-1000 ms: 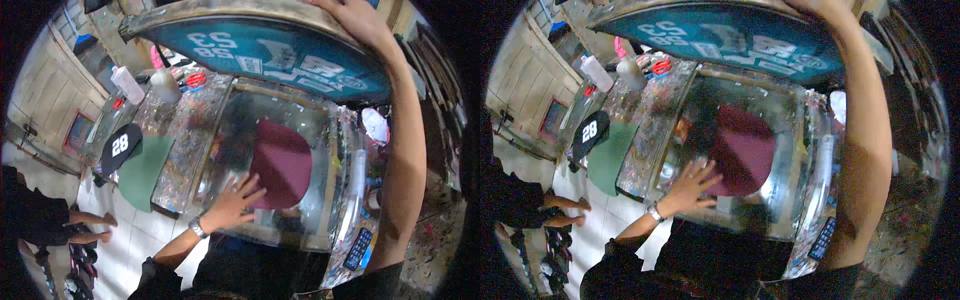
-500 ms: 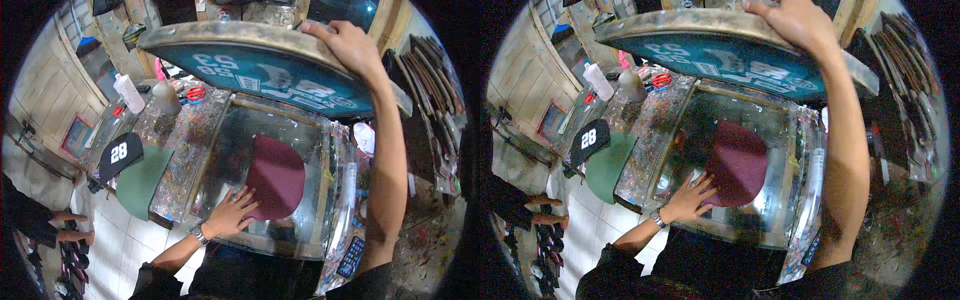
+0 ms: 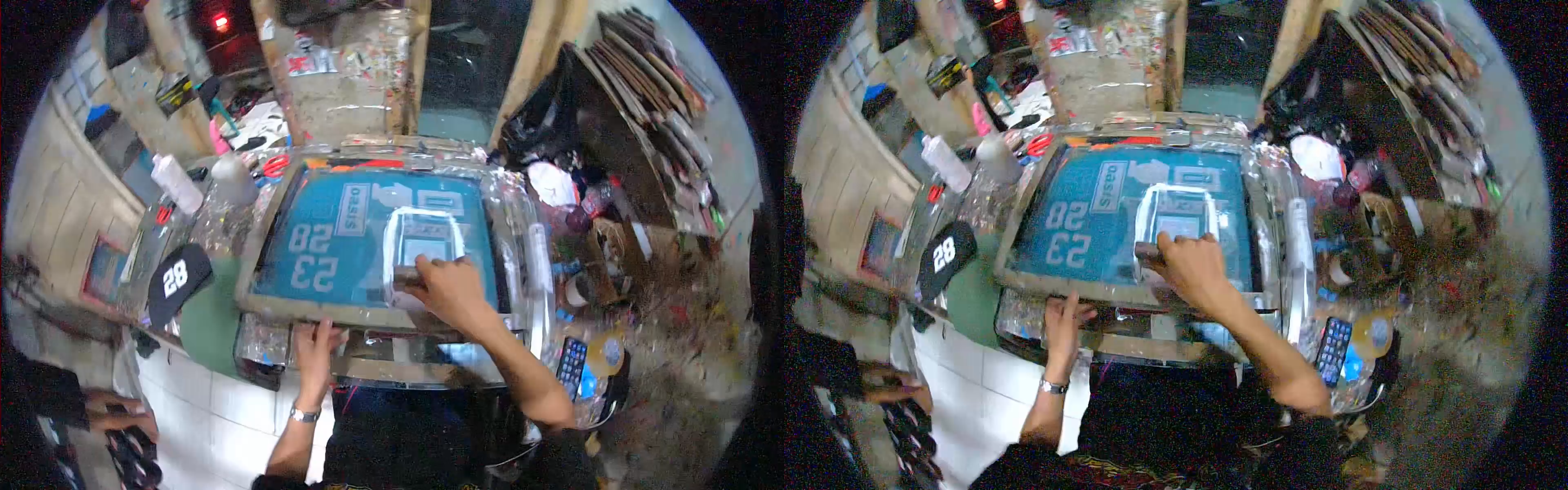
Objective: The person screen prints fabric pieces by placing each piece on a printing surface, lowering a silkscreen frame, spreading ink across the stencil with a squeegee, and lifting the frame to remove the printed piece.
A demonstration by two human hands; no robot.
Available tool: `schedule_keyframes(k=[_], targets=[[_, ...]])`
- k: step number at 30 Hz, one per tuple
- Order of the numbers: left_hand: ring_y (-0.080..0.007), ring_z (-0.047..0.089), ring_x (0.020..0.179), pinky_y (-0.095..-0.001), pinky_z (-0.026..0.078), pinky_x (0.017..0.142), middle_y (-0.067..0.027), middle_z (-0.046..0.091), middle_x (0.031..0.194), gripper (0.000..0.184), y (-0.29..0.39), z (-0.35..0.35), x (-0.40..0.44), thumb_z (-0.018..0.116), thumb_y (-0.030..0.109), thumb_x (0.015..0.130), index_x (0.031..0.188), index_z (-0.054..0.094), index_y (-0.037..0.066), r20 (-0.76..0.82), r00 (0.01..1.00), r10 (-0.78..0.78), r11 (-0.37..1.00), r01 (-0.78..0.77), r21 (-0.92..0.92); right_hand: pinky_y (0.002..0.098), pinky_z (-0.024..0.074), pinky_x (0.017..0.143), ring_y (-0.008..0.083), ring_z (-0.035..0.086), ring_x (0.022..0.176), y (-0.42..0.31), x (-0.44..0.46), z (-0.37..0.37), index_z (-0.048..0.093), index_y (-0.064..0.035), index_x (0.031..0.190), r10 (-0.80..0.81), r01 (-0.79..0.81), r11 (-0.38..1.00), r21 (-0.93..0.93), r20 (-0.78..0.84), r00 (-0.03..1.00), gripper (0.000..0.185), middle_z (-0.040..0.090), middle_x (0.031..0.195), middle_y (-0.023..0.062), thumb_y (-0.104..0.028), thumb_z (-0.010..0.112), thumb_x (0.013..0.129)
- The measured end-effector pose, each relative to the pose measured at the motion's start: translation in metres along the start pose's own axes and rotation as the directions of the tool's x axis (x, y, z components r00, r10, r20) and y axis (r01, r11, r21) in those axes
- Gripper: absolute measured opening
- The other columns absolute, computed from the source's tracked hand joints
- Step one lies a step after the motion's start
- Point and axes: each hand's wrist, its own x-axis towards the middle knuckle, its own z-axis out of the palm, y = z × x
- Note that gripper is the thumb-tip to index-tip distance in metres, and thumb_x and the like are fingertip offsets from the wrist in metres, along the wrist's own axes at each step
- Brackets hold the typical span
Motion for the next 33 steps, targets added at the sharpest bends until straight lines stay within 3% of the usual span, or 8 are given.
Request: schedule_keyframes(k=[5, 7, 10, 14, 21, 28, 30, 33], targets=[[-0.0239, 0.070, 0.069, -0.0320, 0.058, 0.062, -0.0168, 0.066, 0.078, 0.031, -0.025, -0.011, -0.008, 0.059, 0.022, 0.099, 0.100, 0.041, -0.003, -0.024, 1.000, -0.019, 0.998, 0.021, 0.066, 0.0478, 0.0479, 0.058, 0.0377, 0.065, 0.074, 0.021, -0.021, 0.005, 0.056, -0.0073, 0.094, -0.087, 0.024, 0.986, 0.165, 0.389, 0.917, 0.038, 0.066, 0.076, 0.0141, -0.043, 0.066, 0.085], [-0.0225, 0.070, 0.071, -0.0316, 0.058, 0.063, -0.0192, 0.066, 0.078, 0.029, -0.023, -0.008, -0.012, 0.059, 0.021, 0.098, 0.096, 0.040, -0.001, -0.064, 0.998, -0.023, 0.999, 0.025, 0.039, 0.0490, 0.0504, 0.073, 0.0349, 0.066, 0.072, 0.013, -0.039, 0.013, 0.056, -0.0086, 0.095, -0.099, 0.049, 0.990, 0.131, 0.409, 0.907, 0.032, 0.066, 0.075, 0.0127, -0.036, 0.067, 0.084], [-0.0236, 0.070, 0.071, -0.0326, 0.059, 0.064, -0.0197, 0.066, 0.081, 0.027, -0.023, -0.008, -0.013, 0.059, 0.019, 0.098, 0.094, 0.040, -0.001, -0.038, 0.999, 0.039, 0.996, -0.036, 0.083, 0.0599, 0.0306, 0.105, 0.0282, 0.065, 0.070, 0.037, -0.035, 0.054, 0.056, -0.0129, 0.095, -0.306, 0.305, 0.952, -0.016, -0.070, 0.950, 0.022, 0.062, 0.071, 0.0090, -0.028, 0.067, 0.083], [-0.0253, 0.070, 0.076, -0.0337, 0.059, 0.068, -0.0201, 0.066, 0.083, 0.026, -0.022, -0.013, -0.011, 0.058, 0.019, 0.099, 0.095, 0.041, -0.001, 0.000, 1.000, -0.027, 0.999, 0.027, 0.034, 0.0517, 0.0454, 0.091, 0.0327, 0.066, 0.074, 0.088, 0.070, 0.066, 0.059, -0.0127, 0.099, -0.242, 0.245, 0.969, 0.012, 0.206, 0.948, 0.031, 0.066, 0.078, 0.0119, -0.035, 0.071, 0.081], [-0.0263, 0.070, 0.079, -0.0352, 0.060, 0.071, -0.0219, 0.066, 0.092, 0.025, -0.016, -0.015, -0.009, 0.058, 0.018, 0.099, 0.098, 0.043, -0.002, 0.013, 0.992, -0.125, 0.992, 0.125, -0.025, 0.0495, 0.0492, 0.058, 0.0395, 0.064, 0.067, 0.069, 0.066, 0.077, 0.055, -0.0062, 0.097, -0.112, 0.110, 0.994, 0.026, 0.103, 0.988, 0.029, 0.066, 0.076, 0.0162, -0.032, 0.064, 0.087], [-0.0262, 0.069, 0.078, -0.0347, 0.060, 0.069, -0.0221, 0.065, 0.090, 0.027, -0.016, -0.014, -0.007, 0.057, 0.015, 0.099, 0.109, 0.041, -0.004, 0.034, 0.985, -0.171, 0.985, 0.172, -0.027, 0.0452, 0.0538, 0.067, 0.0328, 0.066, 0.070, 0.019, -0.030, 0.032, 0.054, -0.0078, 0.100, -0.312, 0.289, 0.945, 0.155, 0.150, 0.938, 0.015, 0.063, 0.077, 0.0141, -0.017, 0.057, 0.088], [-0.0262, 0.070, 0.078, -0.0343, 0.060, 0.069, -0.0226, 0.065, 0.091, 0.028, -0.021, -0.018, -0.008, 0.056, 0.016, 0.099, 0.110, 0.041, -0.005, 0.048, 0.985, -0.169, 0.984, 0.171, -0.045, 0.0483, 0.0507, 0.062, 0.0375, 0.066, 0.076, 0.035, 0.008, 0.029, 0.054, -0.0092, 0.100, -0.199, 0.137, 0.979, 0.153, 0.524, 0.828, 0.029, 0.065, 0.079, 0.0174, -0.032, 0.064, 0.085], [-0.0260, 0.069, 0.081, -0.0347, 0.059, 0.073, -0.0209, 0.066, 0.095, 0.026, -0.022, -0.021, -0.008, 0.058, 0.022, 0.099, 0.105, 0.047, -0.001, 0.062, 0.986, -0.155, 0.988, 0.156, -0.005, 0.0517, 0.0498, 0.061, 0.0404, 0.066, 0.075, 0.069, 0.062, 0.064, 0.055, -0.0091, 0.099, -0.181, 0.168, 0.983, 0.073, 0.257, 0.949, 0.033, 0.067, 0.078, 0.0172, -0.038, 0.065, 0.086]])
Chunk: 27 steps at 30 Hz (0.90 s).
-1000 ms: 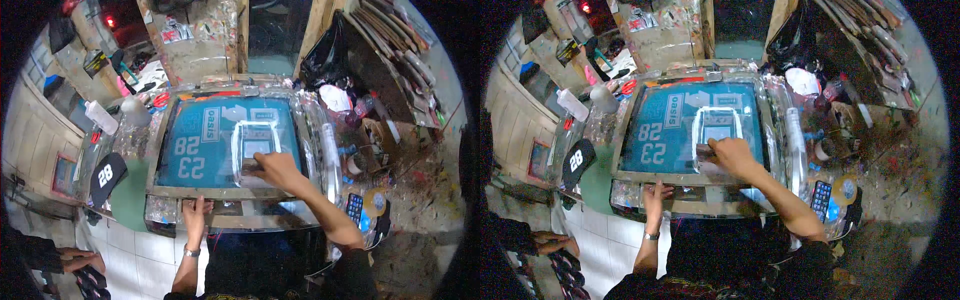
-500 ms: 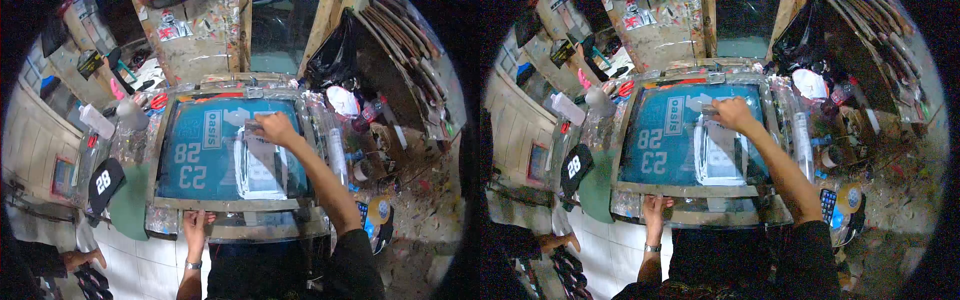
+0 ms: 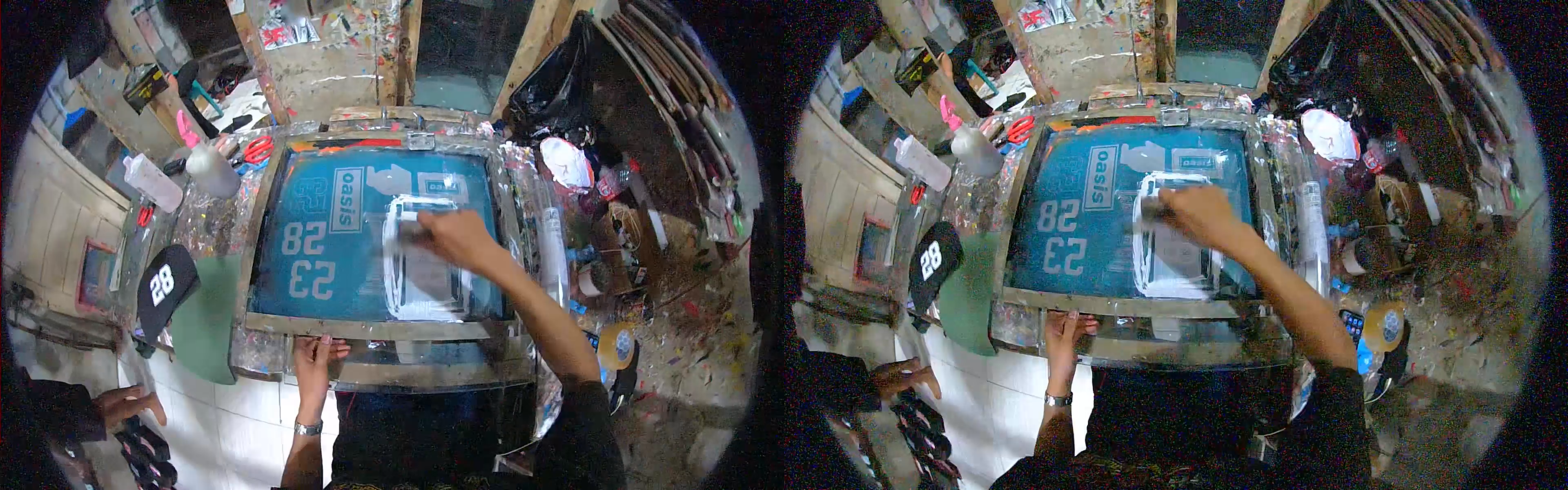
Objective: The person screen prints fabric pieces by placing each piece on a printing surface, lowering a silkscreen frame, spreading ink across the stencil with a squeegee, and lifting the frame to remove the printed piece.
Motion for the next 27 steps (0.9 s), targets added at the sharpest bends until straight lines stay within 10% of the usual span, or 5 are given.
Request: schedule_keyframes(k=[4, 13, 16, 19, 27], targets=[[-0.0273, 0.070, 0.082, -0.0342, 0.059, 0.072, -0.0221, 0.065, 0.097, 0.033, 0.005, 0.002, -0.001, 0.060, 0.026, 0.097, 0.110, 0.044, -0.001, 0.006, 1.000, -0.027, 0.999, 0.027, -0.026, 0.0504, 0.0490, 0.058, 0.0369, 0.066, 0.069, 0.043, 0.041, 0.013, 0.055, -0.0099, 0.096, -0.062, 0.025, 0.992, -0.121, -0.308, 0.949, 0.031, 0.066, 0.074, 0.0159, -0.035, 0.068, 0.084], [-0.0242, 0.070, 0.080, -0.0321, 0.058, 0.071, -0.0192, 0.067, 0.092, 0.034, 0.003, 0.004, -0.001, 0.057, 0.029, 0.099, 0.108, 0.047, -0.002, -0.006, 1.000, -0.011, 0.999, 0.011, 0.045, 0.0471, 0.0545, 0.075, 0.0287, 0.068, 0.073, -0.072, -0.094, 0.012, 0.054, -0.0092, 0.101, -0.070, 0.066, 0.997, -0.045, -0.084, 0.994, 0.020, 0.063, 0.079, 0.0094, -0.021, 0.060, 0.087], [-0.0250, 0.070, 0.079, -0.0341, 0.059, 0.071, -0.0210, 0.066, 0.091, 0.026, 0.003, 0.008, -0.005, 0.055, 0.020, 0.100, 0.103, 0.044, -0.003, -0.041, 0.997, 0.062, 0.998, -0.061, 0.010, 0.0543, 0.0473, 0.091, 0.0283, 0.067, 0.082, -0.085, -0.108, 0.010, 0.056, -0.0083, 0.101, -0.060, 0.058, 0.998, -0.030, -0.062, 0.996, 0.025, 0.061, 0.086, 0.0105, -0.026, 0.063, 0.085], [-0.0242, 0.069, 0.078, -0.0331, 0.058, 0.070, -0.0205, 0.067, 0.090, 0.027, 0.012, 0.006, -0.010, 0.054, 0.025, 0.101, 0.105, 0.044, 0.000, -0.008, 0.989, 0.149, 0.989, -0.149, -0.008, 0.0622, 0.0295, 0.102, 0.0237, 0.062, 0.086, -0.100, -0.106, -0.015, 0.060, -0.0079, 0.100, 0.076, -0.100, 0.994, -0.045, -0.372, 0.925, 0.042, 0.061, 0.090, 0.0080, -0.042, 0.073, 0.079], [-0.0179, 0.064, 0.085, -0.0286, 0.053, 0.075, -0.0151, 0.064, 0.097, 0.023, 0.132, 0.044, 0.027, 0.053, 0.013, 0.099, 0.114, 0.042, -0.001, -0.077, 0.779, 0.623, 0.776, -0.603, 0.185, 0.0429, 0.0406, 0.075, 0.0271, 0.055, 0.075, -0.092, -0.032, -0.135, 0.057, -0.0106, 0.082, -0.044, -0.123, 0.974, -0.188, -0.697, 0.716, 0.040, 0.057, 0.077, 0.0075, -0.048, 0.071, 0.080]])
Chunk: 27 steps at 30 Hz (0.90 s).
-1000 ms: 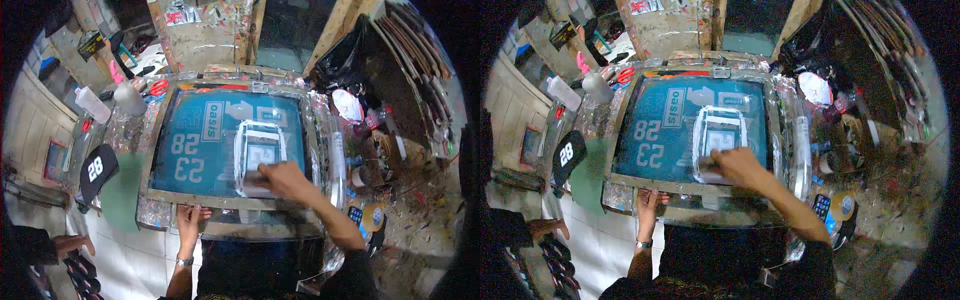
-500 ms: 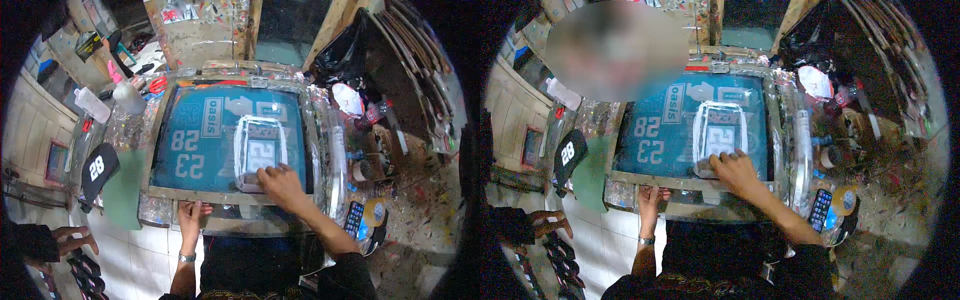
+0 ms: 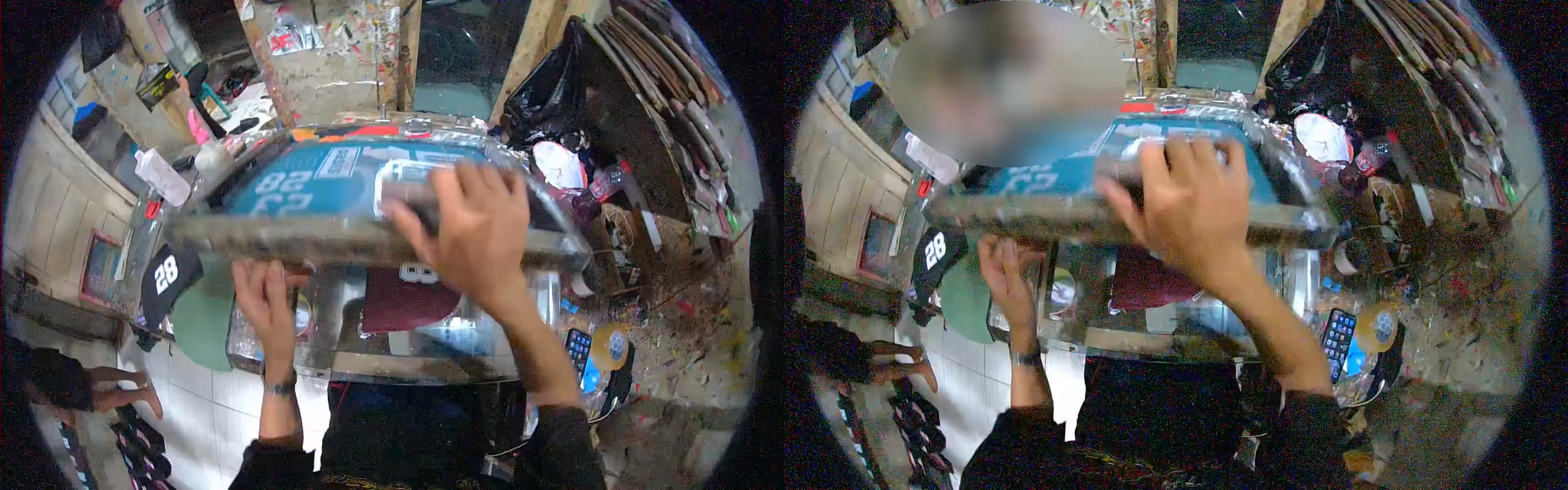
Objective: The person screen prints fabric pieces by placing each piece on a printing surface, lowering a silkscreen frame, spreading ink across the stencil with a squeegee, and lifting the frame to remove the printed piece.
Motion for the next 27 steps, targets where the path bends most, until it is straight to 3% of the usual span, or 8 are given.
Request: schedule_keyframes(k=[5, 9, 11, 13, 16, 21, 22, 27], targets=[[-0.0344, 0.058, 0.113, -0.0419, 0.046, 0.095, -0.0238, 0.055, 0.122, 0.061, -0.068, 0.106, 0.061, 0.071, 0.021, 0.088, 0.130, 0.036, -0.006, 0.171, 0.976, 0.133, 0.929, -0.182, 0.321, 0.0460, 0.0480, 0.079, 0.0305, 0.066, 0.092, 0.035, 0.091, -0.007, 0.068, -0.0033, 0.089, 0.114, -0.114, 0.993, -0.011, 0.172, 0.978, 0.054, 0.069, 0.091, 0.0185, -0.057, 0.060, 0.084], [-0.0399, 0.051, 0.121, -0.0514, 0.035, 0.105, -0.0256, 0.057, 0.121, 0.058, -0.194, 0.132, 0.053, 0.071, 0.033, 0.087, 0.121, 0.046, -0.007, 0.297, 0.897, 0.328, 0.527, -0.434, 0.731, 0.0454, 0.0516, 0.082, 0.0368, 0.068, 0.091, 0.031, 0.141, -0.035, 0.069, -0.0017, 0.092, 0.282, -0.260, 0.959, -0.111, 0.282, 0.917, 0.070, 0.070, 0.094, 0.0194, -0.069, 0.056, 0.081], [-0.0410, 0.049, 0.122, -0.0527, 0.031, 0.108, -0.0263, 0.059, 0.118, 0.056, -0.187, 0.108, 0.043, 0.070, 0.036, 0.087, 0.116, 0.050, -0.007, 0.373, 0.871, 0.321, 0.359, -0.476, 0.803, 0.0419, 0.0535, 0.079, 0.0306, 0.068, 0.078, 0.014, 0.173, -0.057, 0.071, -0.0008, 0.092, 0.474, -0.472, 0.862, -0.184, 0.621, 0.624, 0.064, 0.070, 0.077, 0.0151, -0.063, 0.055, 0.087], [-0.0354, 0.061, 0.107, -0.0501, 0.042, 0.100, -0.0224, 0.064, 0.106, 0.050, -0.145, 0.064, 0.026, 0.071, 0.036, 0.087, 0.107, 0.056, -0.008, 0.216, 0.967, -0.132, 0.798, -0.026, 0.602, 0.0432, 0.0498, 0.089, 0.0361, 0.067, 0.099, 0.075, 0.159, 0.000, 0.069, -0.0016, 0.109, 0.188, -0.190, 0.982, -0.004, 0.179, 0.966, 0.079, 0.069, 0.103, 0.0231, -0.073, 0.052, 0.080], [-0.0261, 0.067, 0.081, -0.0407, 0.054, 0.083, -0.0165, 0.065, 0.090, 0.039, -0.098, -0.040, -0.001, 0.067, 0.030, 0.092, 0.097, 0.058, -0.008, 0.121, 0.827, -0.549, 0.835, 0.538, 0.115, 0.0380, 0.0415, 0.102, 0.0352, 0.059, 0.118, 0.106, 0.194, 0.017, 0.060, 0.0037, 0.126, 0.101, -0.120, 0.992, 0.041, 0.314, 0.944, 0.090, 0.062, 0.124, 0.0250, -0.074, 0.053, 0.080], [-0.0172, 0.065, 0.070, -0.0316, 0.058, 0.068, -0.0088, 0.064, 0.082, 0.020, -0.081, -0.214, -0.068, 0.061, 0.019, 0.096, 0.096, 0.058, -0.002, -0.575, 0.784, -0.234, 0.952, 0.305, 0.028, 0.0383, 0.0399, 0.103, 0.0344, 0.058, 0.118, 0.143, 0.235, 0.041, 0.058, 0.0062, 0.127, 0.222, -0.252, 0.968, 0.023, 0.395, 0.891, 0.094, 0.059, 0.126, 0.0269, -0.074, 0.055, 0.079], [-0.0167, 0.066, 0.072, -0.0320, 0.059, 0.071, -0.0094, 0.064, 0.082, 0.021, -0.085, -0.236, -0.075, 0.058, 0.018, 0.098, 0.096, 0.058, -0.003, -0.626, 0.756, -0.192, 0.972, 0.235, -0.014, 0.0380, 0.0421, 0.101, 0.0329, 0.058, 0.118, 0.149, 0.233, 0.061, 0.059, 0.0071, 0.126, 0.276, -0.281, 0.960, 0.012, 0.159, 0.948, 0.095, 0.061, 0.124, 0.0264, -0.075, 0.056, 0.078], [-0.0149, 0.064, 0.079, -0.0299, 0.058, 0.076, -0.0114, 0.064, 0.094, 0.019, -0.119, -0.274, -0.090, 0.052, 0.012, 0.100, 0.108, 0.055, -0.005, -0.664, 0.710, -0.234, 0.972, 0.193, -0.136, 0.0387, 0.0412, 0.104, 0.0334, 0.055, 0.123, 0.198, 0.263, 0.099, 0.053, 0.0056, 0.133, 0.326, -0.351, 0.932, 0.089, 0.217, 0.920, 0.101, 0.057, 0.131, 0.0242, -0.077, 0.055, 0.076]])
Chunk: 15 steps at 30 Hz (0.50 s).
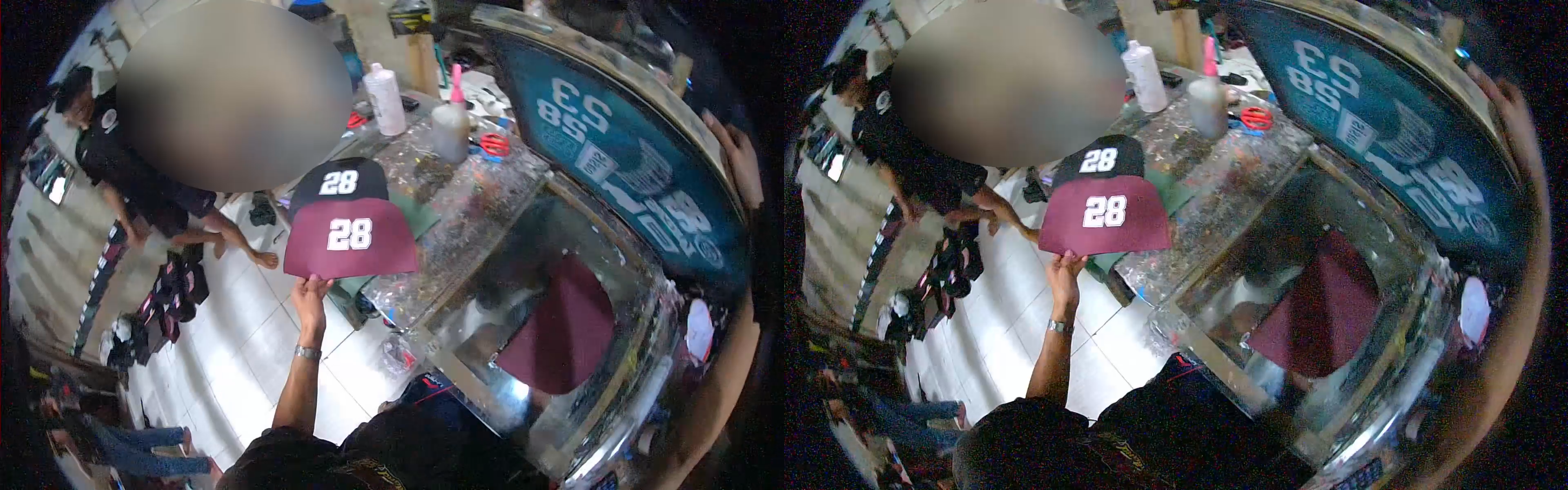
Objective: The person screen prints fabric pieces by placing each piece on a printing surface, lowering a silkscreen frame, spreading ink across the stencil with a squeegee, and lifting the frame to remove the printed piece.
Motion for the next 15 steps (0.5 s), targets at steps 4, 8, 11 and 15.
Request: schedule_keyframes(k=[4, 8, 11, 15], targets=[[-0.0355, 0.046, 0.121, -0.0461, 0.026, 0.110, -0.0259, 0.050, 0.126, 0.067, 0.024, 0.056, -0.059, 0.061, 0.033, 0.095, 0.139, 0.034, -0.008, 0.053, 0.731, 0.680, 0.356, -0.394, 0.847, 0.0404, 0.0472, 0.093, 0.0305, 0.061, 0.102, -0.057, -0.072, -0.044, 0.062, -0.0044, 0.118, -0.253, 0.256, 0.960, -0.112, 0.042, 0.967, 0.075, 0.063, 0.109, 0.0202, -0.070, 0.051, 0.084], [-0.0389, 0.032, 0.139, -0.0514, 0.022, 0.115, -0.0229, 0.033, 0.151, 0.066, 0.034, 0.171, -0.155, 0.061, 0.040, 0.092, 0.144, 0.040, 0.006, 0.905, 0.400, -0.144, 0.651, -0.651, 0.391, 0.0277, 0.0495, 0.056, 0.0096, 0.055, 0.054, -0.096, -0.111, -0.071, 0.072, -0.0058, 0.096, -0.094, 0.102, 0.995, -0.013, 0.284, 0.954, 0.056, 0.064, 0.070, 0.0049, -0.058, 0.052, 0.093], [-0.0374, 0.024, 0.144, -0.0549, 0.016, 0.117, -0.0170, 0.027, 0.157, 0.067, 0.016, 0.218, -0.178, 0.056, 0.049, 0.092, 0.146, 0.041, 0.013, 0.988, -0.042, -0.147, 0.420, -0.907, 0.024, 0.0243, 0.0437, 0.049, 0.0059, 0.048, 0.047, -0.090, -0.095, -0.056, 0.072, -0.0094, 0.091, -0.044, 0.064, 0.991, -0.118, 0.163, 0.986, 0.051, 0.060, 0.064, 0.0022, -0.056, 0.050, 0.095], [-0.0325, 0.020, 0.147, -0.0568, 0.012, 0.117, -0.0150, 0.028, 0.157, 0.066, 0.002, 0.249, -0.180, 0.048, 0.056, 0.093, 0.145, 0.044, 0.016, 0.967, -0.219, -0.134, 0.379, -0.913, -0.154, 0.0307, 0.0454, 0.053, 0.0123, 0.051, 0.051, -0.090, -0.112, -0.065, 0.066, -0.0095, 0.073, -0.149, 0.157, 0.987, -0.043, 0.151, 0.977, 0.055, 0.061, 0.065, 0.0061, -0.059, 0.052, 0.092]])
